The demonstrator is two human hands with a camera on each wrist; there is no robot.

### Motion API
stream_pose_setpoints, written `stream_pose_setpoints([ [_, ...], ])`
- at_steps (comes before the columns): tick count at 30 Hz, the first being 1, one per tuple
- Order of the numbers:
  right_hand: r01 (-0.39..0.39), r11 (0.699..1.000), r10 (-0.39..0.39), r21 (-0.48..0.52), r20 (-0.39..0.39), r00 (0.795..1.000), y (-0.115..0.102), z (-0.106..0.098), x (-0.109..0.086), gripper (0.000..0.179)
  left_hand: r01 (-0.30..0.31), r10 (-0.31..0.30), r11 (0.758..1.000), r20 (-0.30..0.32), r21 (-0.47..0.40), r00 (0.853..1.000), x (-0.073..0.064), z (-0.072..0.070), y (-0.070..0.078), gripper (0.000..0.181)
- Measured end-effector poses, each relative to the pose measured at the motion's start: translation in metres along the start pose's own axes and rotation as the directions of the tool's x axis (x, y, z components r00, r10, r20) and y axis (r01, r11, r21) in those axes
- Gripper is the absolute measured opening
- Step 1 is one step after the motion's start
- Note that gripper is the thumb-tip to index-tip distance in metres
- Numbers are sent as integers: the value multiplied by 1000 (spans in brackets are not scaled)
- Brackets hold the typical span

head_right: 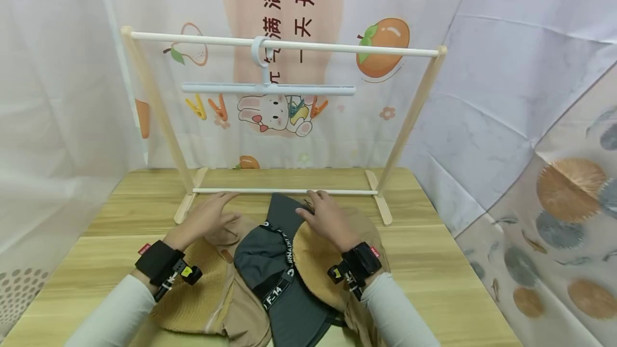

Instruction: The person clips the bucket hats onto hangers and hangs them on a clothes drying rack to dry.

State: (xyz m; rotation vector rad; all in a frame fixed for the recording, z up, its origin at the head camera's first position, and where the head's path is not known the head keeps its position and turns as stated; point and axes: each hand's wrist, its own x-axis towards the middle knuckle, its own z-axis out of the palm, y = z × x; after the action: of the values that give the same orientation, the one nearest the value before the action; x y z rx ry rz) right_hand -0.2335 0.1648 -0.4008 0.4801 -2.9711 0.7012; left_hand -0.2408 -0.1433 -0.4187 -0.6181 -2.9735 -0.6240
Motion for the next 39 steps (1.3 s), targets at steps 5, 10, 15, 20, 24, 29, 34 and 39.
stream_pose_setpoints([
  [5, 18, 1000, -19, 20, 34, 999, -13, 4, -1, 63, -67, 67, 998, -44, 0, 997, -6, 1, -4, 57],
  [10, 34, 999, -34, -20, 28, 999, -18, 7, -2, 65, -69, 68, 997, -55, -18, 996, -8, 4, -7, 56],
  [15, 68, 995, -68, -75, 8, 998, -26, 14, -4, 65, -93, 91, 996, -80, -15, 993, -13, 7, -12, 57],
  [20, 156, 988, -156, -3, 56, 986, -45, 23, 0, 65, -90, 89, 996, -112, -4, 990, -20, 4, -21, 55],
  [24, 159, 987, -159, 10, 69, 985, -54, 26, 2, 62, -117, 116, 993, -121, -6, 986, -20, 1, -23, 53],
  [29, 164, 986, -164, 14, 99, 981, -62, 33, 1, 61, -116, 116, 993, -105, 6, 988, -22, 0, -29, 50],
  [34, 189, 982, -189, 15, 125, 974, -70, 41, 1, 62, -125, 124, 992, -119, 1, 985, -26, 1, -34, 47],
  [39, 220, 976, -218, 6, 139, 966, -79, 45, 1, 61, -127, 123, 992, -118, -22, 985, -28, 0, -40, 43],
])
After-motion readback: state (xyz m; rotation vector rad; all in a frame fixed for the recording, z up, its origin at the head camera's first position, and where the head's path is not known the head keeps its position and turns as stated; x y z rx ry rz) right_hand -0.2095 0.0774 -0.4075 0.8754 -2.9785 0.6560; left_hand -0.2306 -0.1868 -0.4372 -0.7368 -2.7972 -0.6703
